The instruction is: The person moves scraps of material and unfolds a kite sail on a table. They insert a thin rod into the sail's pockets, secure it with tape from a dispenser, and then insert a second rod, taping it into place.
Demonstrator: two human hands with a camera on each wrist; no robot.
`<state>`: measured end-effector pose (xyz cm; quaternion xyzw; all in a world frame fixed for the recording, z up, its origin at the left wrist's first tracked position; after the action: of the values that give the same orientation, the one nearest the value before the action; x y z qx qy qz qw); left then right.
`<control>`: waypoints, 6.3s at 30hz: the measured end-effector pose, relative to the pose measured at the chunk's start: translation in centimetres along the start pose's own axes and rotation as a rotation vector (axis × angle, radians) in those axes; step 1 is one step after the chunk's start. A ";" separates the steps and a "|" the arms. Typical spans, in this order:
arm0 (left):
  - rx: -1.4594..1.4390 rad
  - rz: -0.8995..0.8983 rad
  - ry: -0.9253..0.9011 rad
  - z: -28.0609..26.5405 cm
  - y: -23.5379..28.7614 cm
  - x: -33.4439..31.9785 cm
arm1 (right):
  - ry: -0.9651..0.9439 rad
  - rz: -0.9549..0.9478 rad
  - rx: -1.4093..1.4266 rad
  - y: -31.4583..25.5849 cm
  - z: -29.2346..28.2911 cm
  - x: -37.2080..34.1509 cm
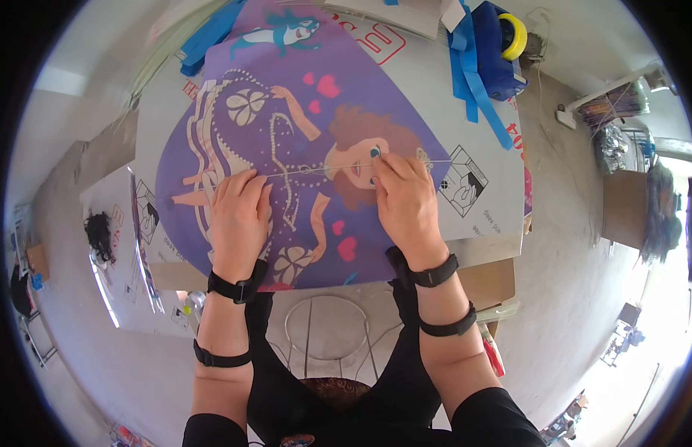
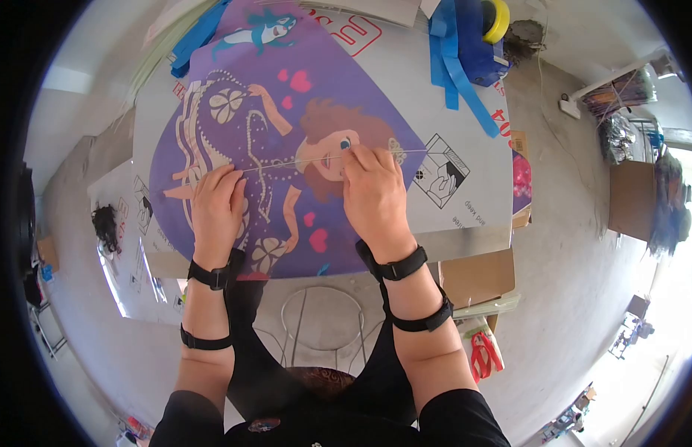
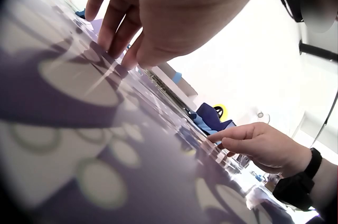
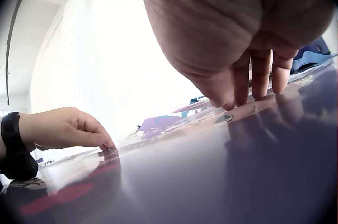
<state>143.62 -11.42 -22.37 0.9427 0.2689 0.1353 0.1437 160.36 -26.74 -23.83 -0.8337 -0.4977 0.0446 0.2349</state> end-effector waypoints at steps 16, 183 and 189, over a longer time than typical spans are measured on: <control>-0.024 0.024 0.023 0.3 -0.3 -0.1 | 0.036 -0.042 -0.002 -0.4 -0.5 0.3; -1.769 -0.589 -0.975 8.4 27.8 -12.8 | 0.080 0.626 0.283 23.2 -14.4 10.4; -1.774 -0.599 -0.995 8.6 27.7 -12.6 | 0.089 0.750 0.732 26.0 -11.6 11.6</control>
<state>149.10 -42.52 -23.05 0.3449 0.2060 -0.1589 0.9019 190.79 -31.15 -23.04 -0.8192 -0.1062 0.2611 0.4995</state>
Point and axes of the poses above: each hand's wrist, its own x-axis towards the middle knuckle, its own z-axis out of the palm, y = z × x, the point moved 5 cm from there along x, towards the middle knuckle, and after that the axes turned 7 degrees about -y, right-handed, at the moved point
